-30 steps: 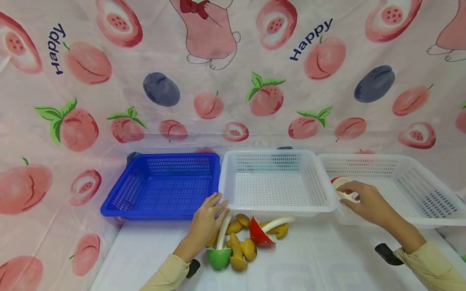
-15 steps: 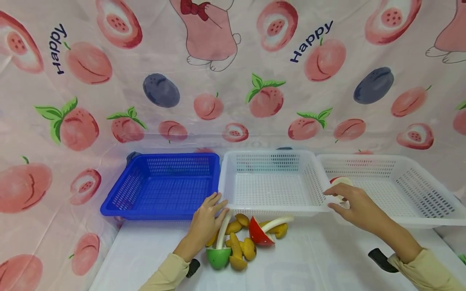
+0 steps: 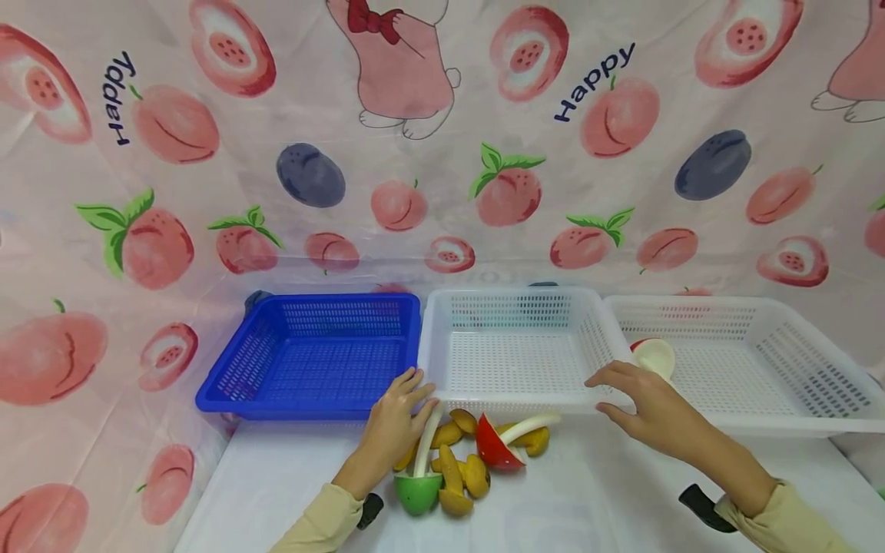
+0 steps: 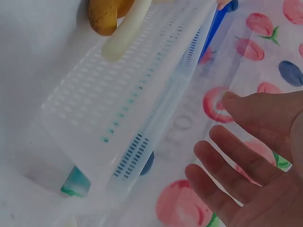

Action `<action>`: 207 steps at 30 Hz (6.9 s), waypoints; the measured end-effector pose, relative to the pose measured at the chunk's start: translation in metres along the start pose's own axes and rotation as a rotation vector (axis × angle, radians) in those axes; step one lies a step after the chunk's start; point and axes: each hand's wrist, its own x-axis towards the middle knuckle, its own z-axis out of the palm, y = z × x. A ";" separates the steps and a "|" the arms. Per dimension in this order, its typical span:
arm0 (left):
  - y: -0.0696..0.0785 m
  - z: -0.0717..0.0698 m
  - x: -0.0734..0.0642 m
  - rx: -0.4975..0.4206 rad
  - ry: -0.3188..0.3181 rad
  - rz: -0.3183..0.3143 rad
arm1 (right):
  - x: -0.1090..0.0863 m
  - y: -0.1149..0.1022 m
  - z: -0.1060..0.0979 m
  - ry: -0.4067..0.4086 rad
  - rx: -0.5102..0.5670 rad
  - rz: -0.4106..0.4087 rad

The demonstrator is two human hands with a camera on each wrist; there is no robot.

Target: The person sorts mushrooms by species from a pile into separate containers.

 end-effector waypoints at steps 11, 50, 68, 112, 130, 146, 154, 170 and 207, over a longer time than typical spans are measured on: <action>0.002 -0.001 0.002 0.007 -0.006 0.011 | 0.007 -0.011 0.024 -0.012 0.021 -0.091; 0.000 0.001 0.000 0.004 0.032 0.026 | 0.018 -0.032 0.105 -0.210 -0.012 -0.010; 0.001 0.000 0.000 0.007 0.040 0.032 | 0.010 -0.028 0.131 -0.049 -0.223 -0.038; 0.001 0.001 -0.003 0.001 0.042 0.019 | 0.003 -0.032 0.059 0.214 0.012 -0.079; 0.000 0.003 -0.003 -0.001 0.044 0.014 | -0.007 -0.011 0.033 0.285 0.030 0.034; -0.001 0.007 -0.005 -0.011 0.071 0.031 | -0.019 0.006 0.010 0.293 0.010 0.165; -0.003 0.005 -0.001 -0.005 0.087 0.044 | -0.018 0.020 0.000 0.331 0.012 0.148; -0.002 0.008 -0.005 -0.002 0.076 0.030 | -0.034 0.047 -0.015 0.304 -0.017 0.244; -0.002 0.007 -0.005 0.014 0.102 0.070 | -0.052 0.112 -0.022 0.290 -0.104 0.458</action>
